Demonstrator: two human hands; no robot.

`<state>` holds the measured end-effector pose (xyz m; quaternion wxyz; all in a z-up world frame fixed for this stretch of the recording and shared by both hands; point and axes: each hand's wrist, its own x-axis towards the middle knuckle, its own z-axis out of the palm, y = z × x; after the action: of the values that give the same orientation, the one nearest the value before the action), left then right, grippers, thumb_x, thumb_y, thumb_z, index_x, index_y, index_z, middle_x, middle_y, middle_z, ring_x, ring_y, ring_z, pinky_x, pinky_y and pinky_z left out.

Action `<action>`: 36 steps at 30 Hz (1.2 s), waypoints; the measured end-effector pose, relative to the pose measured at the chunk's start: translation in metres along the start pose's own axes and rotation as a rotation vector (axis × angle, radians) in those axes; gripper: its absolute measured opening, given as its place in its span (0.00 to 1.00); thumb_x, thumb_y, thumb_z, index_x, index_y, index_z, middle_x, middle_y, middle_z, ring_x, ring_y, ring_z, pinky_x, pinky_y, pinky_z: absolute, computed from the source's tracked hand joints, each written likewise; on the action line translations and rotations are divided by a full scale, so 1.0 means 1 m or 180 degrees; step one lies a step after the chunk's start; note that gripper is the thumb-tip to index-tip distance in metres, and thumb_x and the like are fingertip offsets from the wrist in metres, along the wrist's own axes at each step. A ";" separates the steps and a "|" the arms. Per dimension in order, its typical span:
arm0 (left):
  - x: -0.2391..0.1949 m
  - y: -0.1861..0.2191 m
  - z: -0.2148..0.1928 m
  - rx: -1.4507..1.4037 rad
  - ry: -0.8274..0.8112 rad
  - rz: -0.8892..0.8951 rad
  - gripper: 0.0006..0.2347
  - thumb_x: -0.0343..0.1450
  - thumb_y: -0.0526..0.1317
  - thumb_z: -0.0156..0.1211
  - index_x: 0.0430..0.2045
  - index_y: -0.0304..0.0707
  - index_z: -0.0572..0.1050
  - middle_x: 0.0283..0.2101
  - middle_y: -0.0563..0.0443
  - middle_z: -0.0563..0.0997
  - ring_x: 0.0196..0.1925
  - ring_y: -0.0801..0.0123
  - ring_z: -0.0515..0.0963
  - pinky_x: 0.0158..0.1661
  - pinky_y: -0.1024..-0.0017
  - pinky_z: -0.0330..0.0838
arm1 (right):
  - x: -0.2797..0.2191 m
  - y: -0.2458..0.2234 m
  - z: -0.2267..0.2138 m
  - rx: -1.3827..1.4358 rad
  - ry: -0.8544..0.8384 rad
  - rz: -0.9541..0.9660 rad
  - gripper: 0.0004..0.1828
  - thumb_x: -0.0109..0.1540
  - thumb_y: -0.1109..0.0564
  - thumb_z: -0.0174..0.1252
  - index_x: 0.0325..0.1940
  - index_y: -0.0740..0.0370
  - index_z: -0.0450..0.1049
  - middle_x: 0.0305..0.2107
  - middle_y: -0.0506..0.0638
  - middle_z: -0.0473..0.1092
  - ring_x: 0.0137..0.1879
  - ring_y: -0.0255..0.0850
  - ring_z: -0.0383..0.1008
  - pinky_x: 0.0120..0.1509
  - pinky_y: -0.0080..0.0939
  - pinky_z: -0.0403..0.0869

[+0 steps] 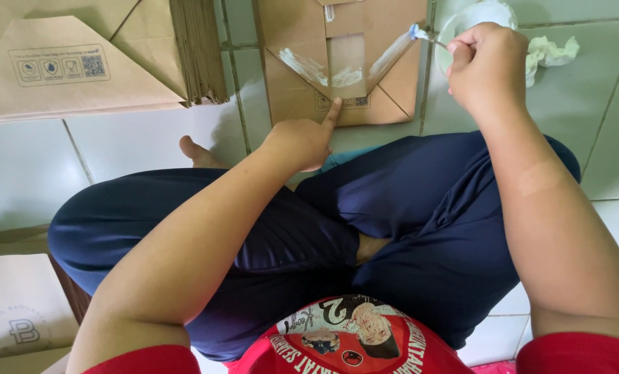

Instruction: The person sits on the floor and assembles flat paper bags by applying glue to the edges and folding them into shape. They use a small stick to apply the adhesive from a container and press the flaps together to secure the bag structure.

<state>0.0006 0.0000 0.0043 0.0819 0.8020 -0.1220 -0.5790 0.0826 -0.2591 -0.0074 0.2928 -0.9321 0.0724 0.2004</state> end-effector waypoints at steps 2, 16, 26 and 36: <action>0.000 0.001 -0.001 0.0005 -0.0007 -0.0005 0.37 0.80 0.45 0.43 0.76 0.52 0.23 0.31 0.49 0.78 0.32 0.55 0.76 0.30 0.61 0.70 | 0.000 -0.001 0.000 -0.0004 -0.0013 0.0016 0.12 0.71 0.64 0.48 0.43 0.61 0.78 0.25 0.54 0.76 0.21 0.42 0.78 0.24 0.40 0.75; 0.000 0.001 -0.001 0.0007 -0.0019 0.0025 0.37 0.80 0.45 0.43 0.76 0.51 0.23 0.29 0.49 0.78 0.30 0.56 0.75 0.29 0.61 0.69 | -0.021 -0.040 -0.003 -0.0236 -0.1175 0.0064 0.11 0.72 0.58 0.53 0.40 0.60 0.79 0.27 0.47 0.76 0.24 0.39 0.74 0.32 0.41 0.72; 0.001 0.000 0.001 -0.0019 0.0005 0.0024 0.35 0.80 0.48 0.40 0.76 0.50 0.24 0.33 0.49 0.79 0.33 0.55 0.77 0.31 0.59 0.70 | -0.011 -0.016 -0.002 -0.0092 -0.0653 -0.0046 0.10 0.73 0.61 0.51 0.42 0.61 0.79 0.24 0.49 0.74 0.23 0.40 0.75 0.30 0.42 0.75; -0.004 0.000 -0.001 -0.0040 0.0064 -0.0016 0.34 0.80 0.50 0.38 0.77 0.51 0.25 0.41 0.48 0.81 0.41 0.52 0.79 0.38 0.56 0.73 | 0.009 0.038 -0.032 0.0582 0.0331 -0.0011 0.07 0.76 0.62 0.56 0.48 0.60 0.80 0.27 0.48 0.76 0.22 0.33 0.74 0.23 0.32 0.76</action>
<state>0.0006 0.0009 0.0082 0.0867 0.8075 -0.1156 -0.5718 0.0923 -0.3086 -0.0068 0.3728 -0.9108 0.1040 0.1438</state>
